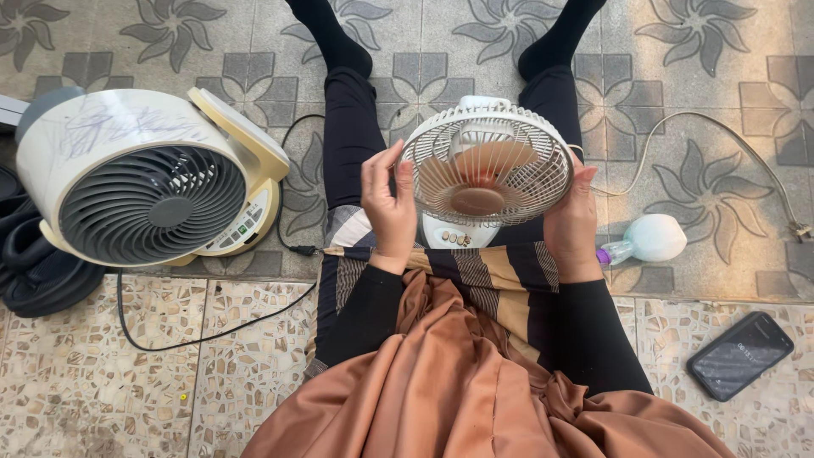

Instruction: The person sits on the floor and disassembles a small white electric fan. They remove the front grille, use a screwdriver to loosen screws on the rear housing, and detach the motor unit from the base. The fan blades are exposed during the process.

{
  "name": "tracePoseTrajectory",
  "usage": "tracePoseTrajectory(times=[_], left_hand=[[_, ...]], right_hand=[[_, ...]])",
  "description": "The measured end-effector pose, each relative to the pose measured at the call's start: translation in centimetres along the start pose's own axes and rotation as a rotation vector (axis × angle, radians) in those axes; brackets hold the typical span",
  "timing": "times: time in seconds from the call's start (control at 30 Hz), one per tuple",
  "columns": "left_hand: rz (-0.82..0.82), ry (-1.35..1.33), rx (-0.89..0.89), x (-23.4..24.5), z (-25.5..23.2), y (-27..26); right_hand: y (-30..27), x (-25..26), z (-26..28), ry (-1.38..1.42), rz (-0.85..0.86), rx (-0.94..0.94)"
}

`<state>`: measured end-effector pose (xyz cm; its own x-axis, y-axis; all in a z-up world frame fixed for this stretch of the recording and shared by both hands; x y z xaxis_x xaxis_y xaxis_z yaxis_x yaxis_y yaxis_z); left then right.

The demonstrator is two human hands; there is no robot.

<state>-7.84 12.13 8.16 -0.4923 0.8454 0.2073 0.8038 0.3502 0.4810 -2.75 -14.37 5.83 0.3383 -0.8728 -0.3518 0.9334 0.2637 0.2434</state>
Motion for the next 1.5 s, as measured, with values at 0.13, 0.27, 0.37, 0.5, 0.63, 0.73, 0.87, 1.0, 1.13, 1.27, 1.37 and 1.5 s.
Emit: tracePoseTrajectory(times=[0.13,0.27,0.37,0.5,0.63,0.73,0.87,1.0,1.13,1.27,1.37,1.5], left_hand=[[-0.014,0.001,0.060,0.8,0.7,0.3],[0.002,-0.038,0.105,0.8,1.1,0.3],[-0.023,-0.026,0.116,0.8,0.7,-0.1],[-0.027,0.087,-0.082,0.5,-1.3,-1.5],[0.022,0.006,0.059,0.7,-0.1,-1.8],[0.101,-0.051,0.162,0.6,0.5,-1.7],[0.191,-0.032,-0.087,0.9,-2.5,-1.4],[0.178,0.006,-0.162,1.1,-4.9,-0.8],[0.205,0.126,-0.178,1.1,-5.8,-0.9],[0.205,0.280,-0.244,0.2,-7.0,-1.4],[0.211,0.331,-0.299,0.2,-7.2,-1.6],[0.267,0.354,-0.305,-0.3,-6.5,-1.6]], right_hand=[[-0.6,-0.3,0.7,-0.032,0.011,-0.037],[-0.8,-1.1,1.8,-0.168,0.045,-0.004],[-0.7,-1.6,2.3,-0.257,0.053,0.014],[-0.5,-1.7,2.5,-0.239,0.026,0.009],[0.1,-0.8,2.2,-0.217,0.000,0.020],[0.5,0.6,1.8,-0.192,-0.057,0.021],[0.7,1.9,1.5,-0.164,-0.131,-0.007],[-0.2,-0.1,3.8,-0.512,-0.327,0.107],[-2.4,-6.6,6.8,-1.032,-0.309,0.317],[-3.2,-12.8,7.6,-1.404,-0.081,0.484],[-2.9,-13.7,7.5,-1.532,-0.065,0.446],[-3.4,-13.9,7.5,-1.551,-0.061,0.438]])
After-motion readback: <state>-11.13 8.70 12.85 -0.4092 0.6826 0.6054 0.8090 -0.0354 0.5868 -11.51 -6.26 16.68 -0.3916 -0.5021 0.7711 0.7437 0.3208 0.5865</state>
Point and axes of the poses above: each hand's wrist, its own y-axis towards the middle knuckle, its own x-axis out of the back of the hand, z = x × y, the point moved 5 cm from there along y, towards the middle knuckle, and after that the axes turned 10 degrees about z, right-handed, at the moved point
